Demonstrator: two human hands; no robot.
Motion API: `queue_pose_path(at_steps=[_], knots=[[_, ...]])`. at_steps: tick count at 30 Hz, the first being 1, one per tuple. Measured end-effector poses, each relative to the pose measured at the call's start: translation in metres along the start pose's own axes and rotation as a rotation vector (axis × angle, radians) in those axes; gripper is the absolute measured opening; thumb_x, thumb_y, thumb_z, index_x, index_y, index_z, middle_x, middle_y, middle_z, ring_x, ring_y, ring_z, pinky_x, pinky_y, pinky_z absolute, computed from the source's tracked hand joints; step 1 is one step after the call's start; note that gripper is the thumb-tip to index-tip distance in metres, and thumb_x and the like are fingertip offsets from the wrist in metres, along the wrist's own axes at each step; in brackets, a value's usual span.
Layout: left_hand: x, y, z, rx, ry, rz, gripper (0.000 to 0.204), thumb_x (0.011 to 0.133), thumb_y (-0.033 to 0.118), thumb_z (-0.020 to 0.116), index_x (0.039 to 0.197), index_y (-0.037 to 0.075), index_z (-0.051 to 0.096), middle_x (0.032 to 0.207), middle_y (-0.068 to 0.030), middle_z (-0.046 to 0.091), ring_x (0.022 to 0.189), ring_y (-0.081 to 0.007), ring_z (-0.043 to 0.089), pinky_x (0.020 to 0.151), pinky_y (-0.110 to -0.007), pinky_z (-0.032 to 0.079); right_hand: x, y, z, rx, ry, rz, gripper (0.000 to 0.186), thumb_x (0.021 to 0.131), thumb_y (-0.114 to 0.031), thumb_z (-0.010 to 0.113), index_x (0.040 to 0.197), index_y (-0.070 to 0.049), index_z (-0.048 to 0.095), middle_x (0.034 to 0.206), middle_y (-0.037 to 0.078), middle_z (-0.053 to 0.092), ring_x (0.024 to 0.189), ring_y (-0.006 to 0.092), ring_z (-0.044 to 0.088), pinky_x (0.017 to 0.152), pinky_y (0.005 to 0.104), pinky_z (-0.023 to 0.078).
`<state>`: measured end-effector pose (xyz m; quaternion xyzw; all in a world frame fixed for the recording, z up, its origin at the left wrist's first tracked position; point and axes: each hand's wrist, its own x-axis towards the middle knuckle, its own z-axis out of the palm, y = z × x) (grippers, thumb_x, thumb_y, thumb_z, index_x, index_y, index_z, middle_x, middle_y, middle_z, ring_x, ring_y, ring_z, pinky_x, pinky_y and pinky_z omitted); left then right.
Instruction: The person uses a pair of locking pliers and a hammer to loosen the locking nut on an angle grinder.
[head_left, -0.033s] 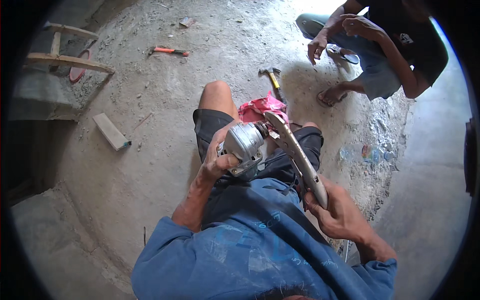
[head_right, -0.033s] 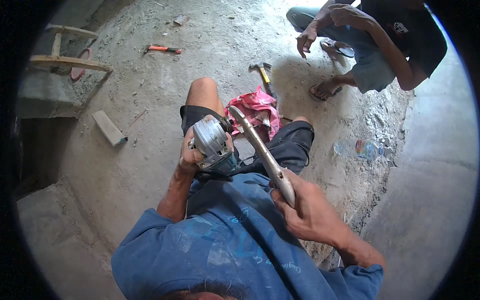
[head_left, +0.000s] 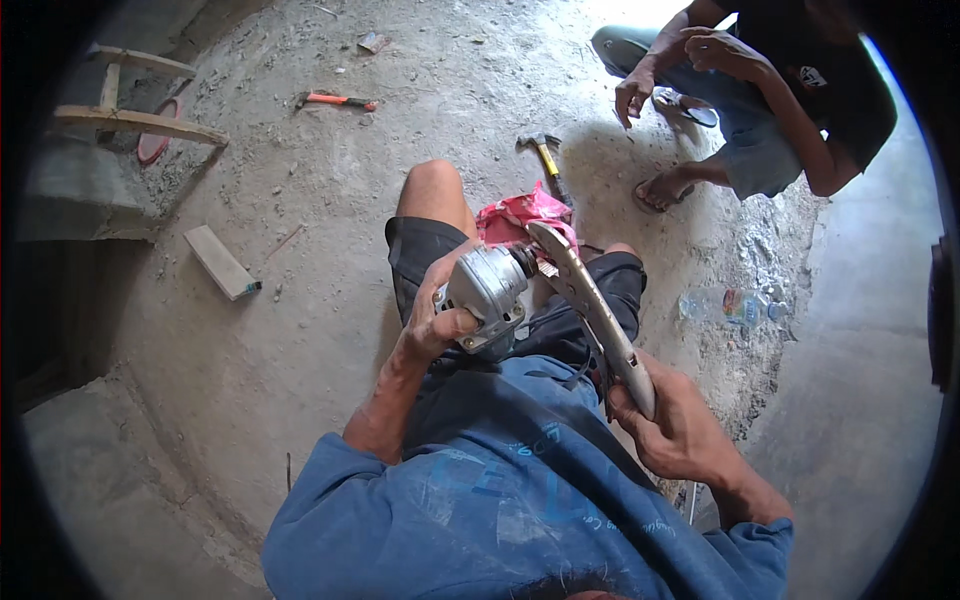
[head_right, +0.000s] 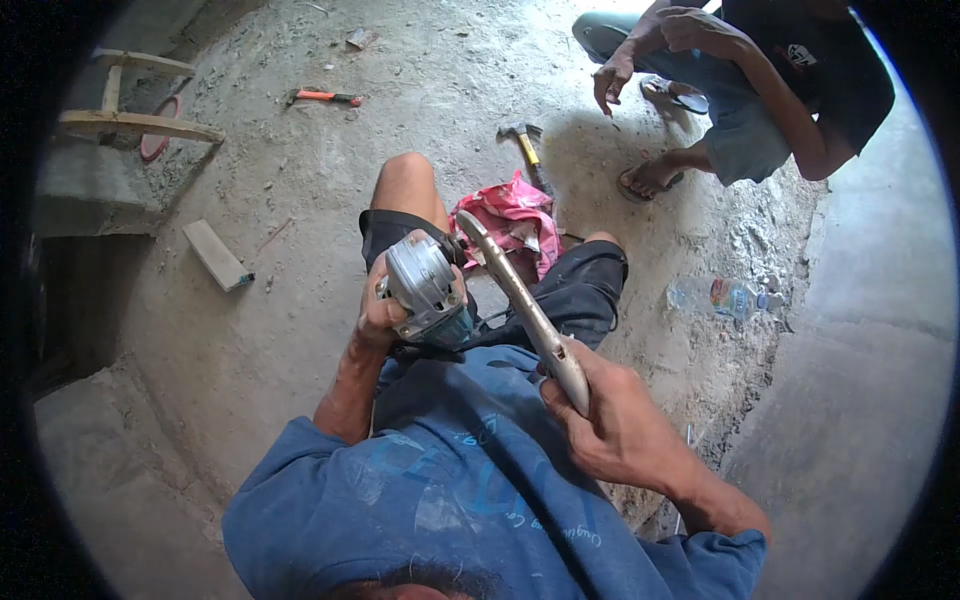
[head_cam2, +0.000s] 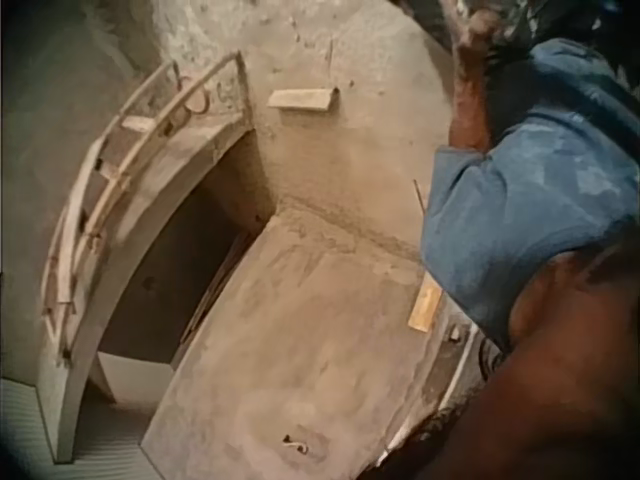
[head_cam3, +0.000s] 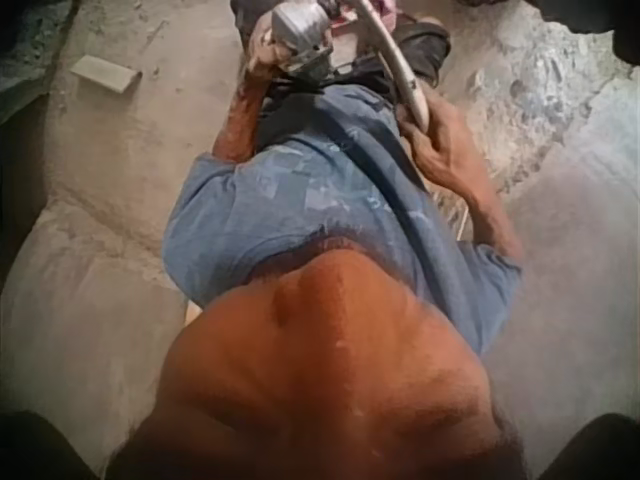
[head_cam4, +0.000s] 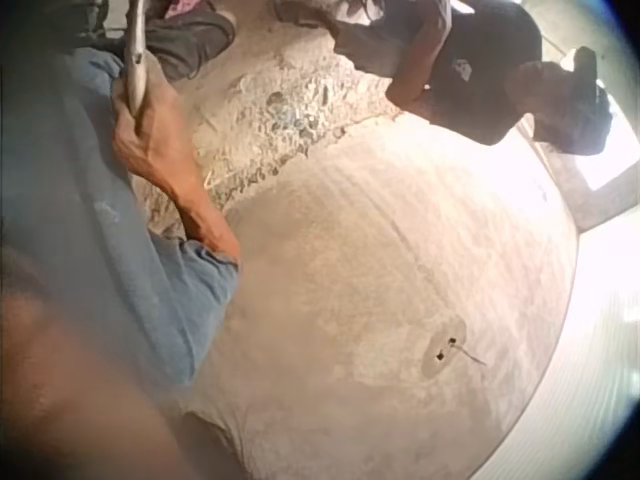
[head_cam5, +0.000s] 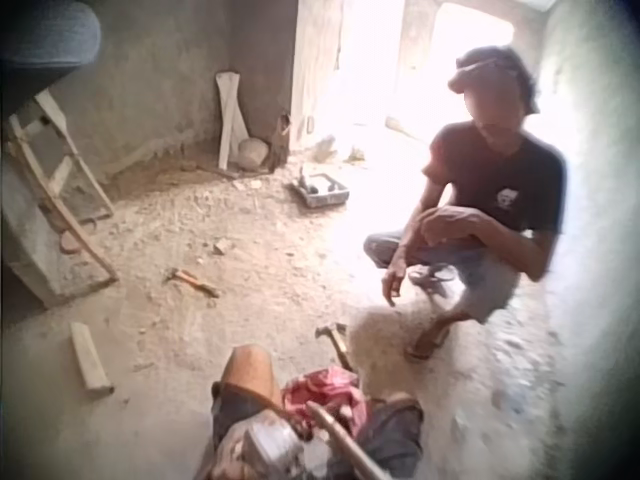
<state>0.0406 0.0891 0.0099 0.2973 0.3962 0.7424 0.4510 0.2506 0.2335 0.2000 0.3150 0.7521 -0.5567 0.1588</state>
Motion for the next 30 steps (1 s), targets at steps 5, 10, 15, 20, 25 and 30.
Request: queue_pose_path(at_steps=[5, 10, 15, 20, 25, 30], knots=[[-0.002, 0.003, 0.003, 0.004, 0.041, -0.065, 0.092, 0.067, 0.074, 0.072, 0.118, 0.000, 0.057, 0.104, -0.0040, 0.062, 0.095, -0.0115, 0.058, 0.083, -0.026, 0.046, -0.002, -0.010, 0.000, -0.066, -0.013, 0.020, 0.027, 0.091, -0.004, 0.060, 0.118, 0.001, 0.057, 0.079, 0.014, 0.059, 0.071, 0.0225, 0.056, 0.070, 0.0367, 0.048], [-0.006, -0.001, 0.002, 0.002, 0.023, -0.026, 0.087, 0.068, 0.068, 0.074, 0.119, 0.000, 0.056, 0.104, -0.0040, 0.063, 0.097, -0.0110, 0.059, 0.084, -0.026, 0.046, -0.003, -0.010, 0.007, -0.115, 0.070, -0.046, 0.017, 0.096, -0.008, 0.054, 0.110, -0.001, 0.061, 0.083, 0.011, 0.058, 0.076, 0.0173, 0.055, 0.070, 0.0335, 0.046], [-0.005, 0.007, 0.005, 0.021, -0.034, -0.077, 0.076, 0.068, 0.059, 0.074, 0.115, 0.002, 0.055, 0.102, -0.0037, 0.064, 0.094, -0.0101, 0.061, 0.081, -0.025, 0.048, -0.006, -0.014, 0.007, -0.145, 0.063, -0.007, 0.018, 0.095, -0.008, 0.054, 0.110, -0.001, 0.062, 0.087, 0.014, 0.061, 0.078, 0.0216, 0.058, 0.074, 0.0362, 0.047], [-0.004, 0.009, 0.008, 0.006, -0.031, -0.073, 0.072, 0.067, 0.054, 0.075, 0.113, 0.002, 0.055, 0.100, -0.0030, 0.065, 0.090, -0.0094, 0.063, 0.078, -0.024, 0.049, -0.006, -0.013, 0.010, -0.207, 0.074, -0.045, 0.018, 0.095, -0.008, 0.054, 0.110, -0.001, 0.062, 0.094, 0.017, 0.062, 0.084, 0.0256, 0.059, 0.078, 0.0369, 0.047], [-0.005, 0.003, 0.005, 0.040, -0.014, -0.079, 0.083, 0.063, 0.063, 0.078, 0.110, -0.001, 0.053, 0.095, -0.0081, 0.069, 0.085, -0.0130, 0.068, 0.077, -0.027, 0.054, -0.007, -0.012, 0.012, -0.161, 0.053, 0.010, 0.018, 0.095, -0.007, 0.054, 0.110, 0.000, 0.061, 0.096, 0.018, 0.063, 0.088, 0.0276, 0.060, 0.082, 0.0378, 0.047], [-0.006, 0.000, 0.005, 0.040, -0.027, -0.061, 0.075, 0.064, 0.056, 0.076, 0.110, 0.000, 0.054, 0.096, -0.0053, 0.065, 0.086, -0.0111, 0.063, 0.076, -0.025, 0.051, -0.007, -0.011, 0.013, -0.156, 0.055, -0.012, 0.018, 0.095, -0.008, 0.054, 0.109, 0.000, 0.061, 0.097, 0.018, 0.062, 0.089, 0.0277, 0.061, 0.083, 0.0379, 0.048]])
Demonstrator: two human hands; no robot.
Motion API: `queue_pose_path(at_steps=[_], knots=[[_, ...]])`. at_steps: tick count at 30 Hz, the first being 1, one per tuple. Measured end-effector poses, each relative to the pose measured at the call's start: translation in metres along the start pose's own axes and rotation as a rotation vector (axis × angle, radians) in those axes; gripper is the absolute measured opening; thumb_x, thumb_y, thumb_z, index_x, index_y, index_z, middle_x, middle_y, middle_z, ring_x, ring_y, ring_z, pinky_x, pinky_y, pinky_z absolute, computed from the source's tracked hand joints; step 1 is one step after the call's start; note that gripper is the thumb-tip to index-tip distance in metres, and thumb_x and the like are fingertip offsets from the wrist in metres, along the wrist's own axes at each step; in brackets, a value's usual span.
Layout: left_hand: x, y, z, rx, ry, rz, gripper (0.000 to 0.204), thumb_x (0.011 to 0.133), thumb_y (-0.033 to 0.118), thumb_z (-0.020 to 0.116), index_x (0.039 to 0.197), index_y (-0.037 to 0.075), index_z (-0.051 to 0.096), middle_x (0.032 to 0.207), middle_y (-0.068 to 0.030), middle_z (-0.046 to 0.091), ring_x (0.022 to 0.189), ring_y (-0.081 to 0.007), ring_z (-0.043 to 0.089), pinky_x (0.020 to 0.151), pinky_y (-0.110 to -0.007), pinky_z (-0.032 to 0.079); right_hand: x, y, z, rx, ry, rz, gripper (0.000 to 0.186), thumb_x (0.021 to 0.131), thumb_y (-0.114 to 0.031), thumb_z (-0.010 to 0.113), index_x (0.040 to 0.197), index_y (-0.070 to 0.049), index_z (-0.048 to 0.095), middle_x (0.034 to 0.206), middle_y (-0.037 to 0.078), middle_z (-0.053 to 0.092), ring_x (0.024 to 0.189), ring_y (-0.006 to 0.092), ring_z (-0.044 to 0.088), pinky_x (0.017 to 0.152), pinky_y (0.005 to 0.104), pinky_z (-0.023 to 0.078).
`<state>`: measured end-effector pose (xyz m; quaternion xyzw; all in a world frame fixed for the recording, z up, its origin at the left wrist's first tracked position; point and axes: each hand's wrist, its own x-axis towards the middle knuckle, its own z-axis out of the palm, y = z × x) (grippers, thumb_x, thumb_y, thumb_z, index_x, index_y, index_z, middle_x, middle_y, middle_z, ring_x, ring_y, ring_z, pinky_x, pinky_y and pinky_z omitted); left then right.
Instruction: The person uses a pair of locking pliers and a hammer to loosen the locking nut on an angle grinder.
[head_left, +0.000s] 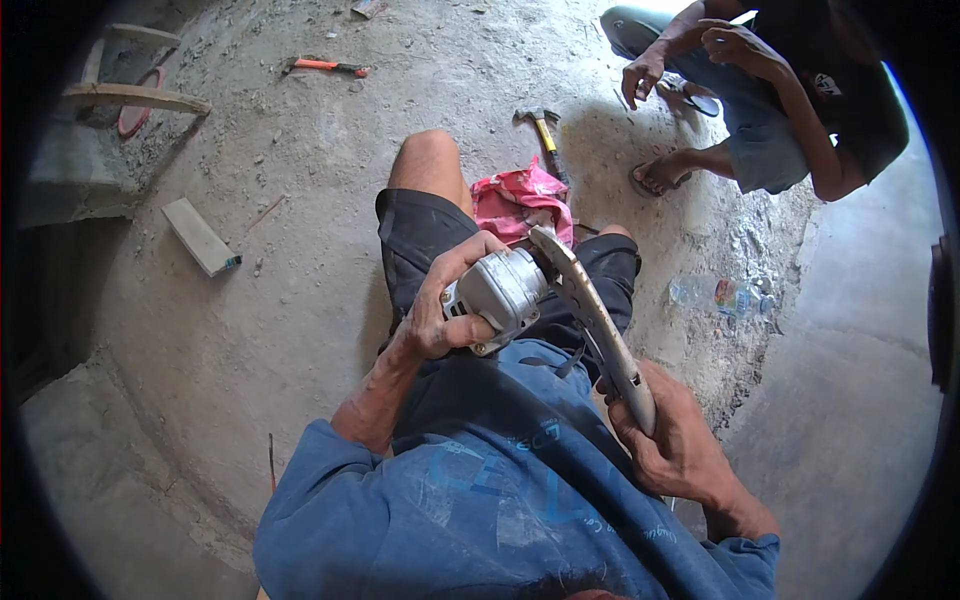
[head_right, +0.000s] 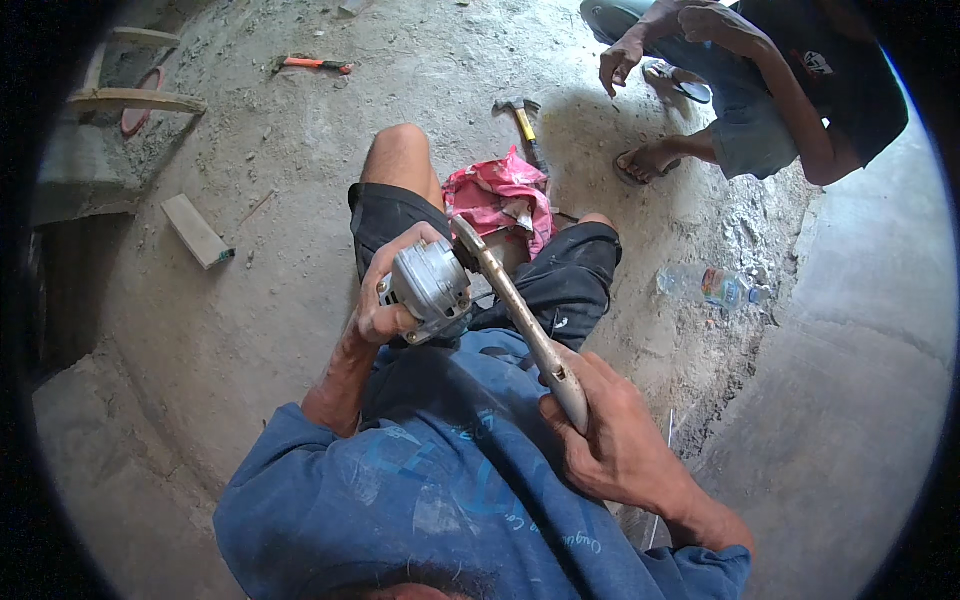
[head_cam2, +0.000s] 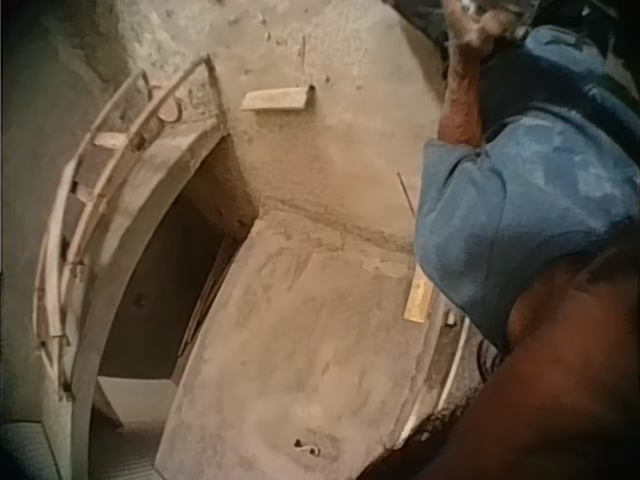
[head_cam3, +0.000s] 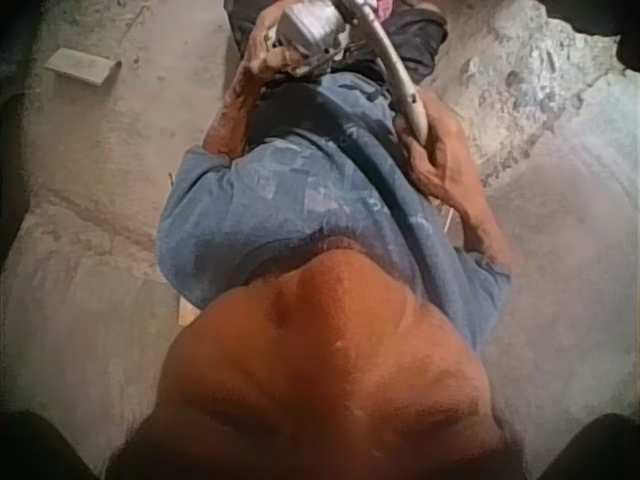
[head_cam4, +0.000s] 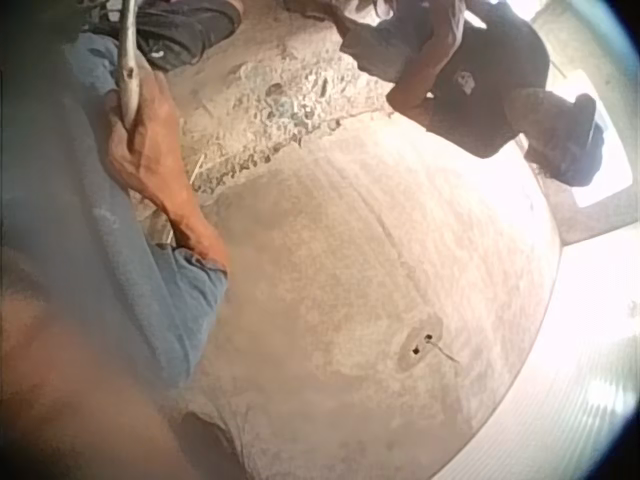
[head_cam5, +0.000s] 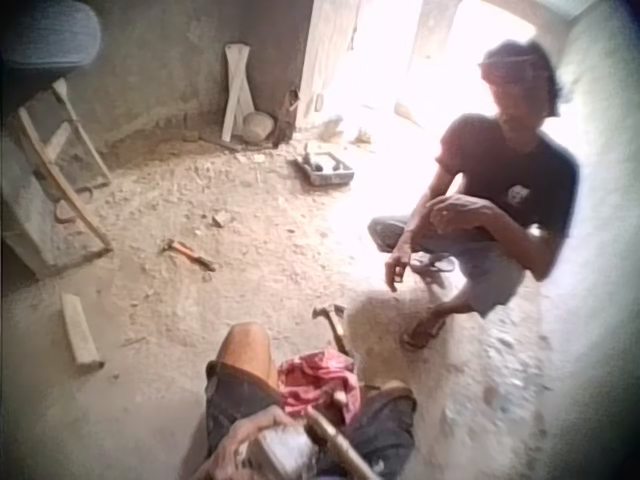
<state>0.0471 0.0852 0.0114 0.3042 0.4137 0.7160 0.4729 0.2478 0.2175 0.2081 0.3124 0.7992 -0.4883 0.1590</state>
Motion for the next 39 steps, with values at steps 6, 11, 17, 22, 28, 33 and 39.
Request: queue_pose_path(at_steps=[6, 11, 17, 22, 28, 33, 39], knots=[[-0.003, -0.001, 0.000, -0.040, -0.007, -0.003, 0.069, 0.065, 0.048, 0.074, 0.112, 0.001, 0.055, 0.099, -0.0033, 0.061, 0.089, -0.0095, 0.058, 0.077, -0.024, 0.047, 0.000, -0.002, 0.001, -0.019, 0.011, 0.028, 0.018, 0.093, -0.006, 0.054, 0.108, 0.000, 0.062, 0.097, 0.017, 0.062, 0.088, 0.0273, 0.061, 0.082, 0.0375, 0.048], [-0.005, 0.002, 0.002, -0.074, -0.011, -0.020, 0.068, 0.064, 0.046, 0.076, 0.112, 0.001, 0.055, 0.100, -0.0031, 0.062, 0.089, -0.0089, 0.059, 0.078, -0.024, 0.047, 0.003, -0.001, 0.004, -0.041, 0.052, 0.004, 0.017, 0.089, -0.003, 0.055, 0.104, 0.001, 0.062, 0.090, 0.018, 0.063, 0.080, 0.0294, 0.061, 0.077, 0.0381, 0.049], [-0.012, -0.001, 0.004, -0.096, -0.003, -0.066, 0.068, 0.060, 0.042, 0.076, 0.110, 0.002, 0.055, 0.097, -0.0034, 0.064, 0.087, -0.0095, 0.061, 0.077, -0.024, 0.048, 0.002, 0.008, 0.009, -0.121, 0.066, -0.003, 0.018, 0.083, -0.003, 0.061, 0.100, 0.000, 0.064, 0.088, 0.022, 0.066, 0.076, 0.0378, 0.064, 0.073, 0.0428, 0.050], [-0.016, -0.007, 0.003, -0.108, 0.058, 0.032, 0.073, 0.063, 0.045, 0.078, 0.112, -0.002, 0.053, 0.098, -0.0093, 0.069, 0.086, -0.0132, 0.066, 0.079, -0.027, 0.052, 0.011, 0.009, 0.007, -0.117, -0.030, 0.010, 0.023, 0.089, -0.017, 0.069, 0.100, 0.000, 0.061, 0.086, 0.022, 0.066, 0.080, 0.0414, 0.065, 0.073, 0.0486, 0.049], [-0.015, 0.011, 0.014, -0.031, 0.166, -0.019, 0.096, 0.065, 0.077, 0.079, 0.112, -0.001, 0.049, 0.101, -0.0169, 0.069, 0.089, -0.0183, 0.068, 0.081, -0.030, 0.054, 0.012, 0.017, 0.012, -0.044, -0.026, 0.029, 0.030, 0.092, -0.026, 0.071, 0.102, 0.001, 0.061, 0.084, 0.023, 0.067, 0.077, 0.0424, 0.066, 0.071, 0.0487, 0.050], [-0.018, 0.010, 0.018, -0.004, 0.212, -0.043, 0.100, 0.061, 0.080, 0.079, 0.111, 0.000, 0.048, 0.102, -0.0163, 0.068, 0.092, -0.0189, 0.068, 0.081, -0.030, 0.054, 0.012, 0.026, 0.019, 0.010, 0.002, 0.017, 0.034, 0.092, -0.028, 0.072, 0.103, 0.002, 0.061, 0.084, 0.024, 0.067, 0.078, 0.0428, 0.067, 0.072, 0.0485, 0.051], [-0.031, -0.015, 0.002, -0.065, 0.234, -0.052, 0.101, 0.060, 0.081, 0.080, 0.111, 0.000, 0.048, 0.102, -0.0161, 0.068, 0.094, -0.0201, 0.068, 0.082, -0.029, 0.054, 0.012, 0.034, 0.024, 0.042, 0.010, -0.055, 0.032, 0.092, -0.025, 0.071, 0.102, 0.003, 0.061, 0.084, 0.024, 0.067, 0.079, 0.0432, 0.066, 0.071, 0.0482, 0.051]])
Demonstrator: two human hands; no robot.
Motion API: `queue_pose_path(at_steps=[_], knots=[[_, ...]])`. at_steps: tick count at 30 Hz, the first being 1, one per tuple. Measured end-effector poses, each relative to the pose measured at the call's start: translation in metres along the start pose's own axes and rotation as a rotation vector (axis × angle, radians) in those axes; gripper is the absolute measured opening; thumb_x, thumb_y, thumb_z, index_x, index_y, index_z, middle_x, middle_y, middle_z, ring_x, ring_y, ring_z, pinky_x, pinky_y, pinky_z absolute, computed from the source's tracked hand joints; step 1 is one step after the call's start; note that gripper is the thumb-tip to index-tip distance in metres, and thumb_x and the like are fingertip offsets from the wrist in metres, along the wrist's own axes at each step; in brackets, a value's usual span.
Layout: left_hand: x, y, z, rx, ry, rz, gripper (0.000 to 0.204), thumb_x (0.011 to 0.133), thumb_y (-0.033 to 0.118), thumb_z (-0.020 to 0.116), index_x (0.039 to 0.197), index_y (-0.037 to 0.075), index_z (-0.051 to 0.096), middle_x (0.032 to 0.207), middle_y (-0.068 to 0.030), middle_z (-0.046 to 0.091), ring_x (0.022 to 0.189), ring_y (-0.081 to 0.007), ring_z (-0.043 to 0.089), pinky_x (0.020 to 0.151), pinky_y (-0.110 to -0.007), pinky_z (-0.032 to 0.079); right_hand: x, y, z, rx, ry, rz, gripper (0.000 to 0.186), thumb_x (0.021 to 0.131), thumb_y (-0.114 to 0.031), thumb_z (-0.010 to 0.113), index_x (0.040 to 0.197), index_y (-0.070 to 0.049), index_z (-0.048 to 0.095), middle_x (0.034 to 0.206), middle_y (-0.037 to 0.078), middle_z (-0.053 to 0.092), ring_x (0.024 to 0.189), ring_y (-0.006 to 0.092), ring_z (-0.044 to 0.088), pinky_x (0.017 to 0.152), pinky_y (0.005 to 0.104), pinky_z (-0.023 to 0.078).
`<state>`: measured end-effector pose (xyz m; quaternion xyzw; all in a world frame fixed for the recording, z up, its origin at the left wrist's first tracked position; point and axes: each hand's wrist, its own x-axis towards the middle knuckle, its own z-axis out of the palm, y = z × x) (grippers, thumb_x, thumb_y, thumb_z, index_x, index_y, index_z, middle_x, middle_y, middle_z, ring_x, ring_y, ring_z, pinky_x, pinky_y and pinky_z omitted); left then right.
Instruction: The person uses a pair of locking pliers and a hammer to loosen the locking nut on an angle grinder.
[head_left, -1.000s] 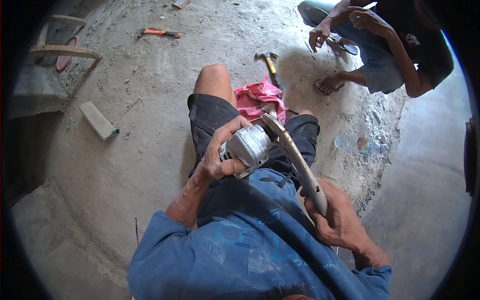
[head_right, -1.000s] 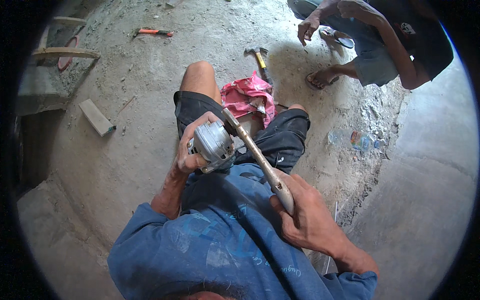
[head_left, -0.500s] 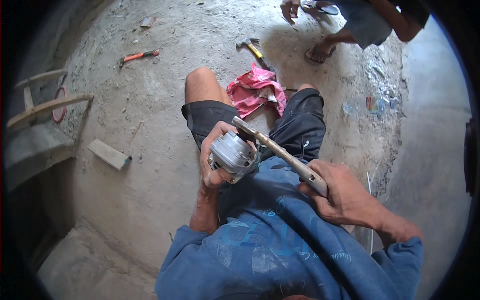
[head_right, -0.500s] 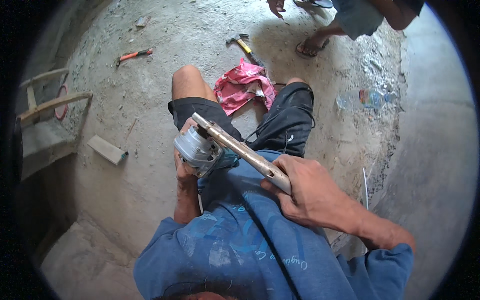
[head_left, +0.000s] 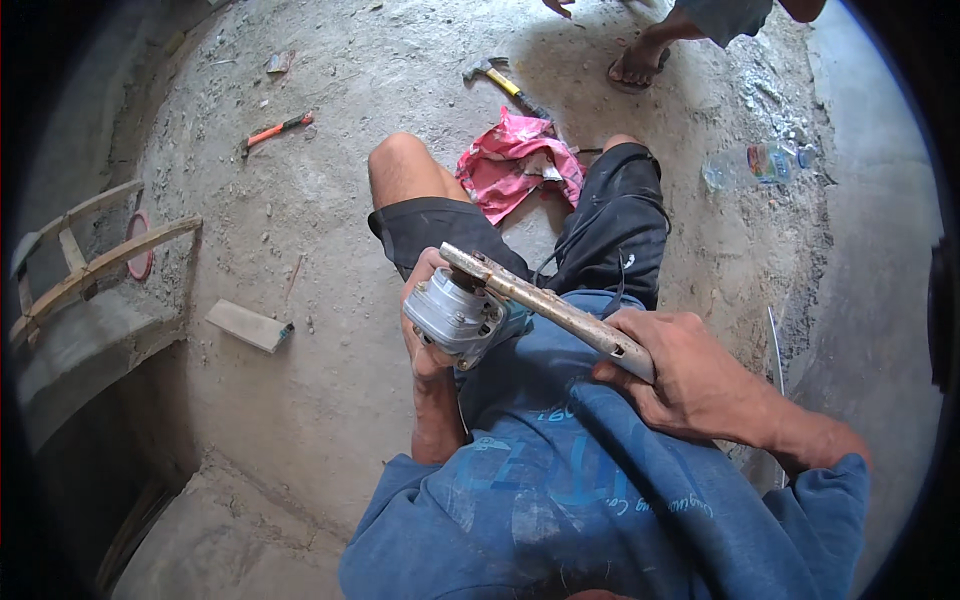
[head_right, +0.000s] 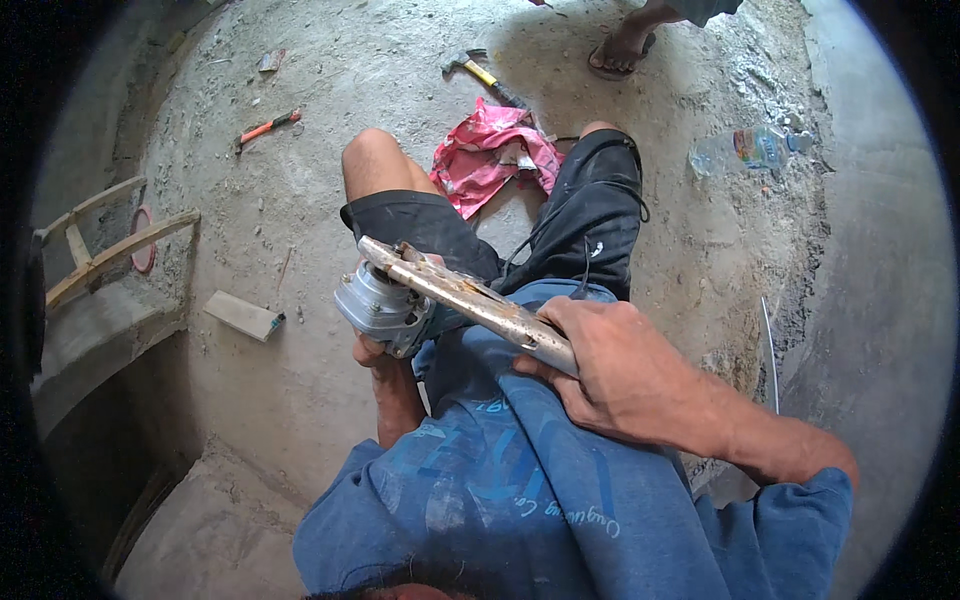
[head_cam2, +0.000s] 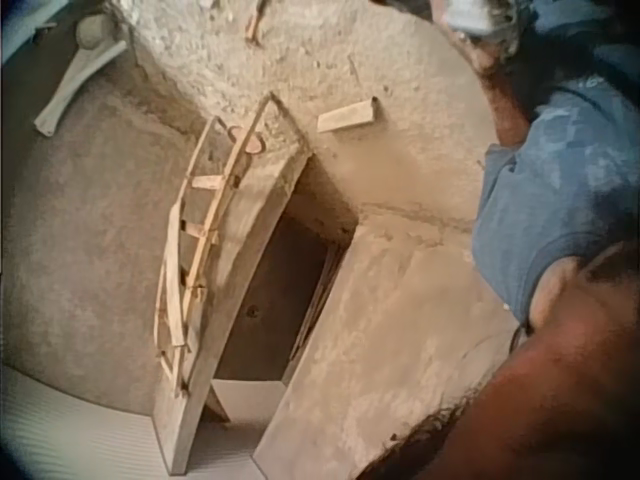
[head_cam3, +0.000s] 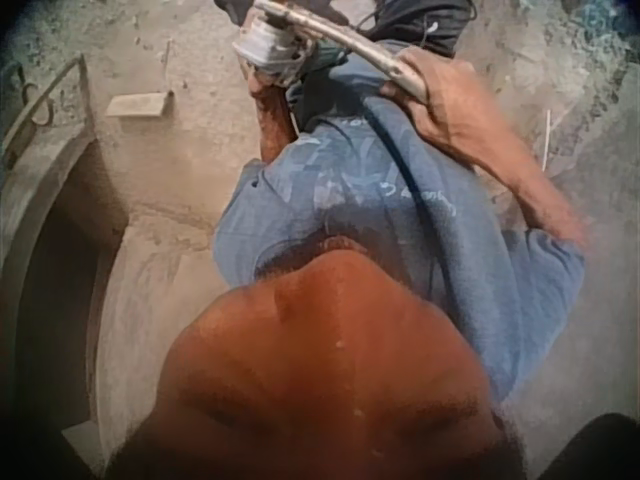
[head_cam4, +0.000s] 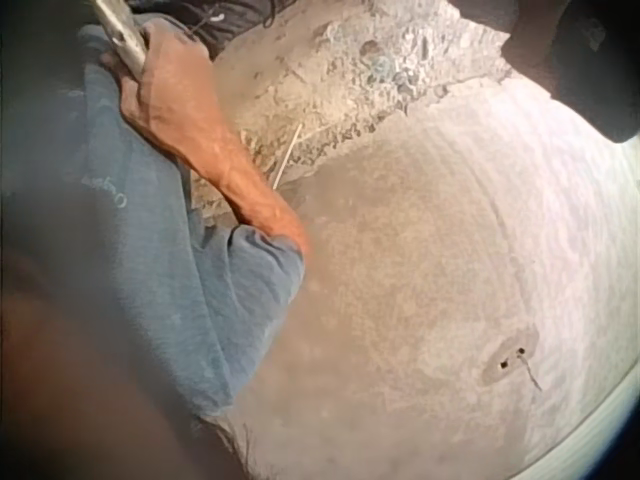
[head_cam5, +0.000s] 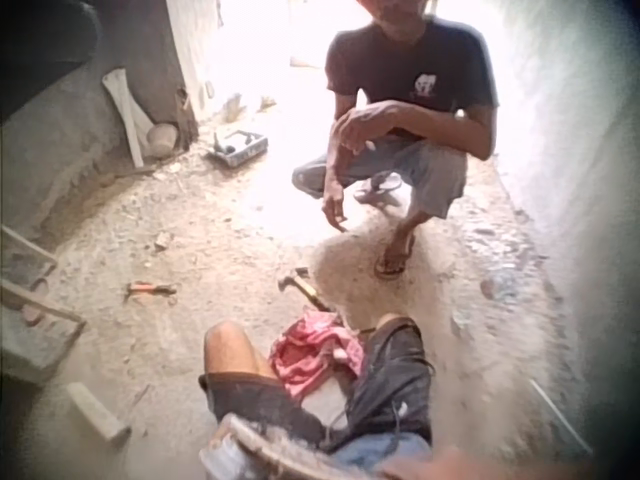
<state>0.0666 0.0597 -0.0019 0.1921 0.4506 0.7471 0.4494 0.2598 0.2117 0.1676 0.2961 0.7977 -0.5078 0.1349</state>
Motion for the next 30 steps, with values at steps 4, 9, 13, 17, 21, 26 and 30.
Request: queue_pose_path(at_steps=[4, 9, 13, 17, 21, 26, 30], knots=[[-0.002, 0.001, -0.013, 0.015, -0.119, -0.042, 0.104, 0.064, 0.071, 0.074, 0.132, -0.002, 0.043, 0.120, -0.0231, 0.060, 0.108, -0.0296, 0.065, 0.094, -0.040, 0.053, 0.001, 0.001, 0.000, 0.037, 0.003, -0.066, 0.025, 0.093, -0.019, 0.069, 0.103, 0.002, 0.060, 0.084, 0.025, 0.065, 0.079, 0.0436, 0.066, 0.071, 0.0485, 0.051], [0.007, 0.015, 0.011, -0.044, -0.102, 0.021, 0.090, 0.066, 0.069, 0.082, 0.113, 0.000, 0.048, 0.105, -0.0180, 0.069, 0.092, -0.0207, 0.069, 0.080, -0.031, 0.055, -0.002, -0.013, -0.008, 0.042, -0.063, 0.049, 0.024, 0.092, -0.015, 0.069, 0.107, 0.002, 0.061, 0.087, 0.026, 0.066, 0.082, 0.0437, 0.066, 0.073, 0.0481, 0.051], [0.012, 0.011, 0.011, -0.129, -0.165, 0.033, 0.090, 0.063, 0.064, 0.087, 0.113, 0.001, 0.048, 0.105, -0.0174, 0.069, 0.091, -0.0200, 0.069, 0.080, -0.032, 0.056, -0.005, -0.026, -0.013, 0.067, -0.087, 0.155, 0.025, 0.092, -0.014, 0.069, 0.111, 0.002, 0.062, 0.091, 0.027, 0.067, 0.084, 0.0440, 0.067, 0.074, 0.0471, 0.051], [0.009, 0.010, 0.009, -0.096, -0.158, 0.007, 0.092, 0.061, 0.065, 0.088, 0.113, 0.001, 0.048, 0.107, -0.0182, 0.068, 0.093, -0.0205, 0.069, 0.082, -0.032, 0.057, -0.008, -0.031, -0.010, 0.086, -0.071, 0.186, 0.019, 0.092, -0.011, 0.068, 0.103, 0.003, 0.060, 0.084, 0.024, 0.063, 0.075, 0.0353, 0.063, 0.072, 0.0449, 0.048], [0.004, 0.009, 0.007, -0.102, -0.118, -0.018, 0.113, 0.051, 0.077, 0.084, 0.121, -0.003, 0.047, 0.111, -0.0210, 0.067, 0.098, -0.0236, 0.070, 0.088, -0.035, 0.057, -0.007, -0.030, -0.011, 0.092, -0.094, 0.185, 0.020, 0.092, -0.013, 0.068, 0.103, 0.002, 0.060, 0.086, 0.024, 0.063, 0.076, 0.0380, 0.062, 0.072, 0.0458, 0.048], [0.001, 0.006, -0.002, 0.000, -0.104, -0.079, 0.138, 0.038, 0.088, 0.081, 0.130, -0.007, 0.046, 0.116, -0.0255, 0.065, 0.102, -0.0273, 0.070, 0.091, -0.040, 0.059, -0.007, -0.029, -0.010, 0.078, -0.107, 0.174, 0.021, 0.092, -0.014, 0.068, 0.104, 0.002, 0.060, 0.087, 0.025, 0.064, 0.078, 0.0414, 0.063, 0.073, 0.0467, 0.048], [0.000, 0.001, -0.006, -0.016, -0.118, -0.048, 0.137, 0.037, 0.089, 0.080, 0.130, -0.006, 0.047, 0.115, -0.0257, 0.065, 0.100, -0.0272, 0.070, 0.088, -0.039, 0.060, -0.008, -0.026, -0.009, 0.049, -0.089, 0.145, 0.024, 0.092, -0.016, 0.069, 0.105, 0.003, 0.060, 0.086, 0.026, 0.065, 0.080, 0.0432, 0.065, 0.072, 0.0479, 0.049]])
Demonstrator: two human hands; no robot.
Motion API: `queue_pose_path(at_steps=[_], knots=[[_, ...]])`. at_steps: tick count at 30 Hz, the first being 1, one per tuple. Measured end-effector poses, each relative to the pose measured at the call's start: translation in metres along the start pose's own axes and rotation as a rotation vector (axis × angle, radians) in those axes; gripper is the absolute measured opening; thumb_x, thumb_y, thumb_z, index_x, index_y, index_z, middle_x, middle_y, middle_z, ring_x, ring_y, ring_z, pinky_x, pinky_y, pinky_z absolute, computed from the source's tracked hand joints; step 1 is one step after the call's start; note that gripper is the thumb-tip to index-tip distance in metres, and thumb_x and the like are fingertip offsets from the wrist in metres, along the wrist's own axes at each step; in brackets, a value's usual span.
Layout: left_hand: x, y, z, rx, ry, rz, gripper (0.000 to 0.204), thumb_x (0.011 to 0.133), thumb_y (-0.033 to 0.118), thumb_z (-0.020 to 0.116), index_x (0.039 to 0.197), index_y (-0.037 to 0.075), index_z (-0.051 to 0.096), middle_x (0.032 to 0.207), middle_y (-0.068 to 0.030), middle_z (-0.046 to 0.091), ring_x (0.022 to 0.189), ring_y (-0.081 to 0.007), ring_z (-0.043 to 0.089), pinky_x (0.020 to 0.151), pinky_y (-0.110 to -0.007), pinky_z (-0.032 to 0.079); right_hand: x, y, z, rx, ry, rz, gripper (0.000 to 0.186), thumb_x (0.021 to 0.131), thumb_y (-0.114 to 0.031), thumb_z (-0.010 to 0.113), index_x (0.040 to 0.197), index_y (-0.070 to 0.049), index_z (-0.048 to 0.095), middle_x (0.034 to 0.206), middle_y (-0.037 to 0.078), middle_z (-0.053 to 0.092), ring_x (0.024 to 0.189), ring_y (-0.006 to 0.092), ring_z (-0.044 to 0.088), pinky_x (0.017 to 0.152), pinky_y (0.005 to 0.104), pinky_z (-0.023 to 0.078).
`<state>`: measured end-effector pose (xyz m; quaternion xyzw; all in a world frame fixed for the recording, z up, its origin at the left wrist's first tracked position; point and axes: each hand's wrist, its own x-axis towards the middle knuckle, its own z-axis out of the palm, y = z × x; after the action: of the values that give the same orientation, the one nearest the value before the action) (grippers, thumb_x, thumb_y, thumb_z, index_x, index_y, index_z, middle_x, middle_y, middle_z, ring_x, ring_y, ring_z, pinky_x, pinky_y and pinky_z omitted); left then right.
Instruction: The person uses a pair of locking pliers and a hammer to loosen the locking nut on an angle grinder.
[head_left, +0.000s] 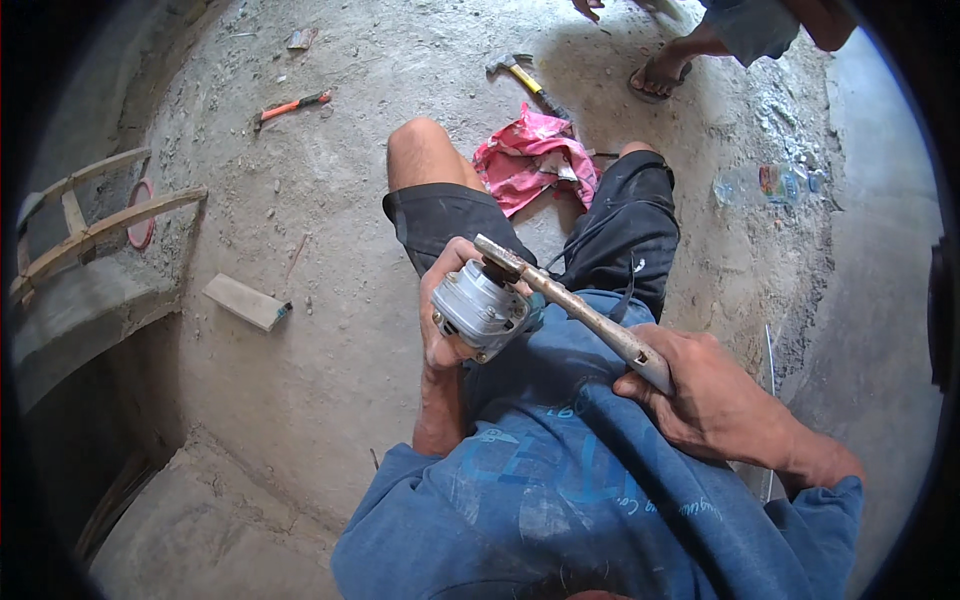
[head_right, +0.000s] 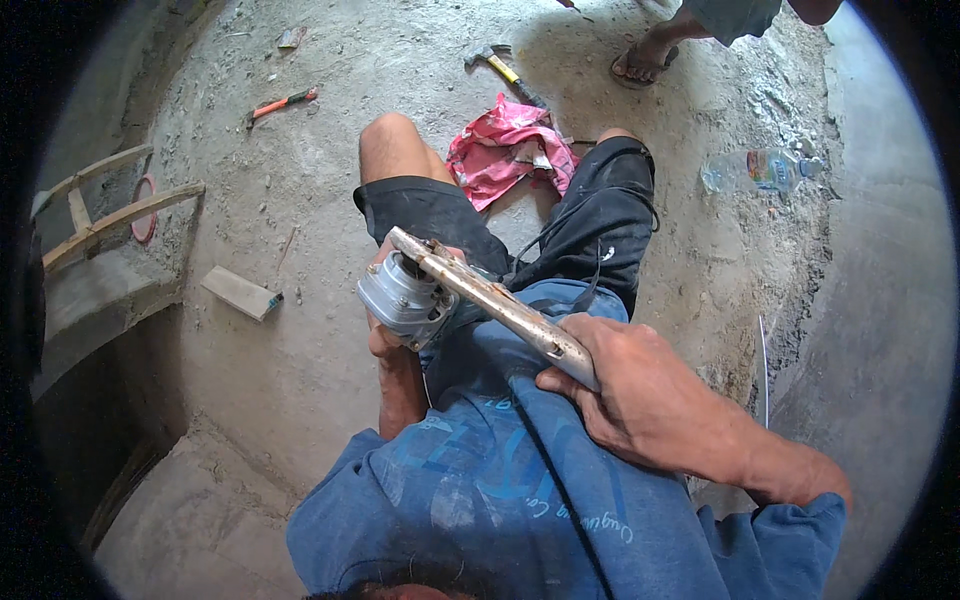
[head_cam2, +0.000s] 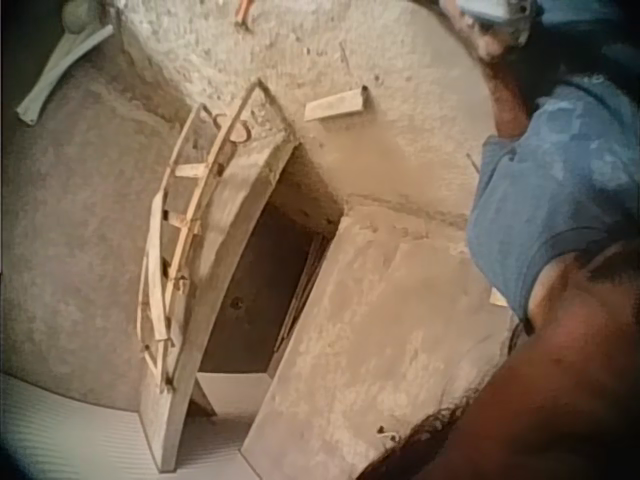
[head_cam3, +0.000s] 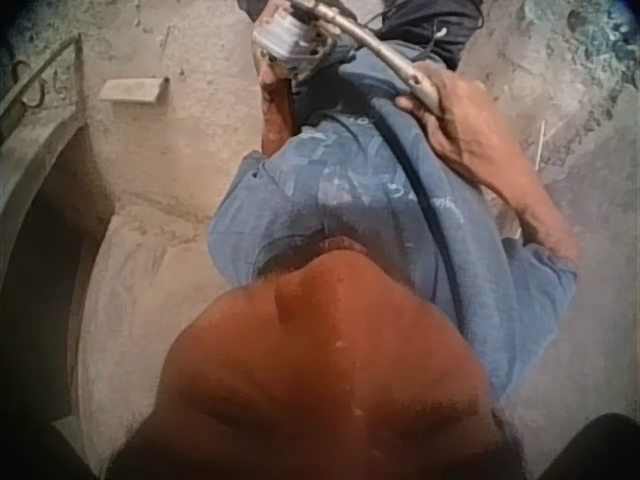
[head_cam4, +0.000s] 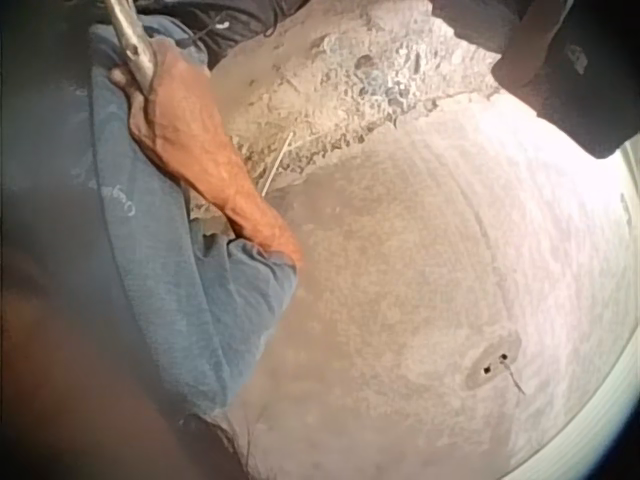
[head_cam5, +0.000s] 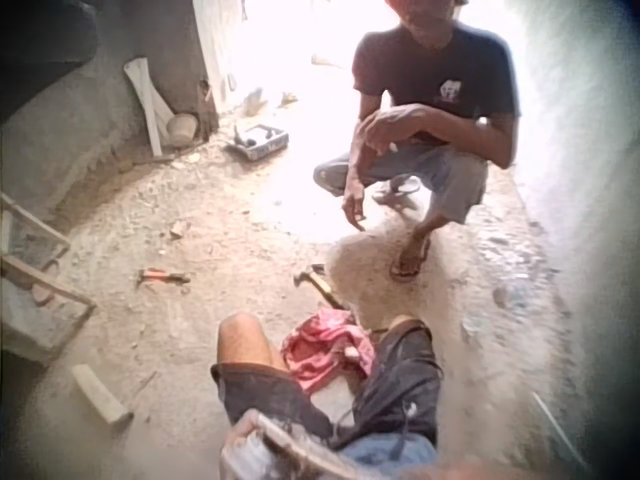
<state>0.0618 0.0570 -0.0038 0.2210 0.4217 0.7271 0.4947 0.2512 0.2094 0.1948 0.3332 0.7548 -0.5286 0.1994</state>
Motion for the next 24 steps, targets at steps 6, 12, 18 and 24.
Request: queue_pose_path(at_steps=[6, 12, 18, 24], knots=[[0.001, -0.002, 0.001, -0.011, -0.004, 0.012, 0.134, 0.036, 0.089, 0.080, 0.126, -0.005, 0.050, 0.113, -0.0247, 0.065, 0.098, -0.0270, 0.070, 0.087, -0.038, 0.059, 0.005, 0.011, 0.004, -0.046, 0.047, -0.061, 0.027, 0.092, -0.018, 0.071, 0.106, 0.002, 0.062, 0.085, 0.026, 0.067, 0.080, 0.0421, 0.068, 0.070, 0.0470, 0.051], [0.007, 0.008, 0.014, 0.034, 0.031, -0.022, 0.125, 0.044, 0.085, 0.083, 0.125, -0.004, 0.048, 0.113, -0.0195, 0.065, 0.103, -0.0261, 0.068, 0.093, -0.039, 0.057, 0.007, 0.012, 0.005, -0.050, 0.102, -0.074, 0.028, 0.088, -0.018, 0.075, 0.104, 0.002, 0.065, 0.083, 0.023, 0.069, 0.075, 0.0370, 0.071, 0.069, 0.0436, 0.054], [0.010, 0.000, 0.012, -0.116, -0.069, 0.095, 0.077, 0.063, 0.045, 0.085, 0.114, 0.000, 0.050, 0.106, -0.0161, 0.069, 0.092, -0.0177, 0.069, 0.084, -0.031, 0.055, 0.008, 0.017, 0.010, -0.091, 0.156, -0.081, 0.028, 0.084, -0.019, 0.078, 0.099, 0.002, 0.066, 0.079, 0.021, 0.069, 0.070, 0.0339, 0.071, 0.066, 0.0408, 0.055], [0.011, -0.013, 0.001, -0.025, -0.070, 0.137, 0.072, 0.058, 0.046, 0.078, 0.109, 0.000, 0.055, 0.093, -0.0046, 0.063, 0.083, -0.0095, 0.060, 0.075, -0.022, 0.046, 0.015, 0.028, 0.020, -0.100, 0.198, -0.108, 0.020, 0.084, -0.015, 0.075, 0.092, 0.000, 0.065, 0.075, 0.019, 0.067, 0.066, 0.0343, 0.068, 0.063, 0.0408, 0.052]])
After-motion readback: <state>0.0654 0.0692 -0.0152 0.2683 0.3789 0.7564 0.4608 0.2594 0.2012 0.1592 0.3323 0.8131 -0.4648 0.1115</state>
